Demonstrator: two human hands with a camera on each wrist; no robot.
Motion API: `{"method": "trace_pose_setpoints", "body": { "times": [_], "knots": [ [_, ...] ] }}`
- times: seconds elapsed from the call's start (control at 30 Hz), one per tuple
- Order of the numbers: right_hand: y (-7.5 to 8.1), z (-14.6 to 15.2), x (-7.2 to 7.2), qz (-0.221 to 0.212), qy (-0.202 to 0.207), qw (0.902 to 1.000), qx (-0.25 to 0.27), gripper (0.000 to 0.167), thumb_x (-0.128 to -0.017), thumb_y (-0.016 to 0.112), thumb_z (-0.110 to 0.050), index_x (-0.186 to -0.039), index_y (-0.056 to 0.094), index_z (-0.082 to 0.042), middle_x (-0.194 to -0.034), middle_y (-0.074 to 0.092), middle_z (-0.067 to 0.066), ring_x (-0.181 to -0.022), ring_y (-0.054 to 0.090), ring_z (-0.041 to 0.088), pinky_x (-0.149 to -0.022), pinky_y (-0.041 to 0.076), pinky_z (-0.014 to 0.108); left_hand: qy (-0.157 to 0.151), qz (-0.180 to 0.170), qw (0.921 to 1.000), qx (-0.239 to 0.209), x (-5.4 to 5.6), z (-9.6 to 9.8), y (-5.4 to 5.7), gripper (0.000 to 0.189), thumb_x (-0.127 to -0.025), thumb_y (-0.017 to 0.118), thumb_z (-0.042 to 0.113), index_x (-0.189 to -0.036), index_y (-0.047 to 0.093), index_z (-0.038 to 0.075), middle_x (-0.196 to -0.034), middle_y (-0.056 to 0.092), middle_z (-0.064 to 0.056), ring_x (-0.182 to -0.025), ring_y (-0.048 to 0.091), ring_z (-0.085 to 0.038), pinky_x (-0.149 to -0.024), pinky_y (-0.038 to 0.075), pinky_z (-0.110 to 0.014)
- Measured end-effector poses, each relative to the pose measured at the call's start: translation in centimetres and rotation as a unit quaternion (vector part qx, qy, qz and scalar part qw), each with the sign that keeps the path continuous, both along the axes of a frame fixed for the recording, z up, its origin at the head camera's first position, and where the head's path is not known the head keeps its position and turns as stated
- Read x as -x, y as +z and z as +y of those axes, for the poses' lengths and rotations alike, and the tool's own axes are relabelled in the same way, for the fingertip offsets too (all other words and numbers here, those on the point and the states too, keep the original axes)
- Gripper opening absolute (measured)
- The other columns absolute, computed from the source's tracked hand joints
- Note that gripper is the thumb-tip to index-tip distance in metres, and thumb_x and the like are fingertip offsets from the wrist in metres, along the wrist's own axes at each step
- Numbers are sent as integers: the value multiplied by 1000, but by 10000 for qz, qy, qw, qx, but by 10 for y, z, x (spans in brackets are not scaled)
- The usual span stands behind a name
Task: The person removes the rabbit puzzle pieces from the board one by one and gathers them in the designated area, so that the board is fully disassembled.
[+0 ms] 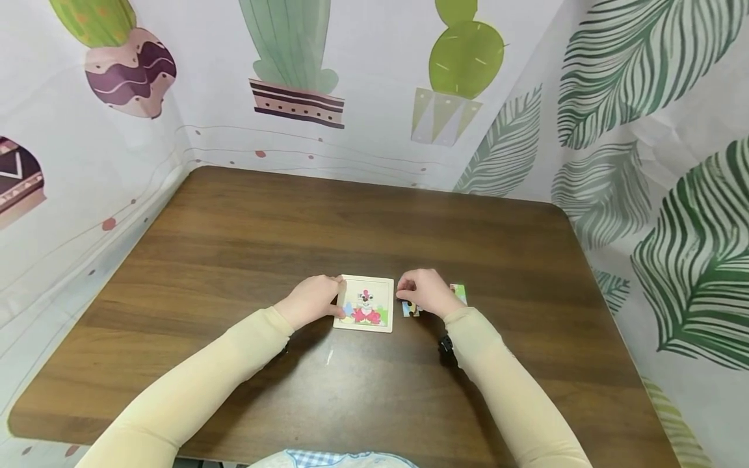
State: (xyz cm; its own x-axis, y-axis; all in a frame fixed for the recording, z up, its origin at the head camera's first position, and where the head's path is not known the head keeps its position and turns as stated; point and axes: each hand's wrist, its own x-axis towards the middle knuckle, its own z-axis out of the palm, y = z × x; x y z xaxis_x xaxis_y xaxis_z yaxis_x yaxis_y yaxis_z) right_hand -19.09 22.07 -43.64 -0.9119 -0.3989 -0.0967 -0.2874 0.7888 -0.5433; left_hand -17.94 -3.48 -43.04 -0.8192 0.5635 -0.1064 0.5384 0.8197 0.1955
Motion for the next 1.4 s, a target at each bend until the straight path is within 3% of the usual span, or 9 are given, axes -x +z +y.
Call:
{"method": "trace_pose_setpoints", "body": {
  "times": [0.5, 0.83, 1.1, 1.4],
  "knots": [
    [3, -43, 3, 84, 74, 9999, -49, 19, -82, 74, -17, -97, 71, -5, -81, 63, 3, -73, 54, 15, -68, 50, 27, -12, -25, 10000, -45, 1, 2, -4, 45, -72, 81, 36, -95, 62, 3, -87, 66, -9, -77, 65, -25, -70, 54, -36],
    [-5, -52, 3, 145, 232, 9996, -100, 27, -77, 79, -26, -98, 71, -9, -82, 57, 1, -75, 51, 15, -68, 46, 26, -50, 135, 9999, -44, 0, 2, 0, 44, -71, 81, 37, -93, 63, 3, -87, 65, -10, -76, 66, -26, -70, 55, -37],
    [-5, -55, -1, 93, 371, 9992, -148, 25, -77, 79, -22, -97, 73, -9, -86, 59, 2, -75, 52, 14, -67, 48, 26, -43, 94, 9999, 5, 1, 1, -1, 42, -71, 81, 36, -92, 63, 3, -88, 65, -9, -78, 66, -26, -72, 54, -37],
    [-5, -58, -5, 434, 591, 9968, -310, 28, -76, 80, -22, -98, 73, -6, -85, 61, 2, -74, 53, 13, -66, 48, 24, -46, 79, 10000, -31, 1, 0, -2, 43, -71, 81, 35, -91, 63, 3, -91, 66, -11, -80, 66, -27, -72, 54, -37]
  ]
}}
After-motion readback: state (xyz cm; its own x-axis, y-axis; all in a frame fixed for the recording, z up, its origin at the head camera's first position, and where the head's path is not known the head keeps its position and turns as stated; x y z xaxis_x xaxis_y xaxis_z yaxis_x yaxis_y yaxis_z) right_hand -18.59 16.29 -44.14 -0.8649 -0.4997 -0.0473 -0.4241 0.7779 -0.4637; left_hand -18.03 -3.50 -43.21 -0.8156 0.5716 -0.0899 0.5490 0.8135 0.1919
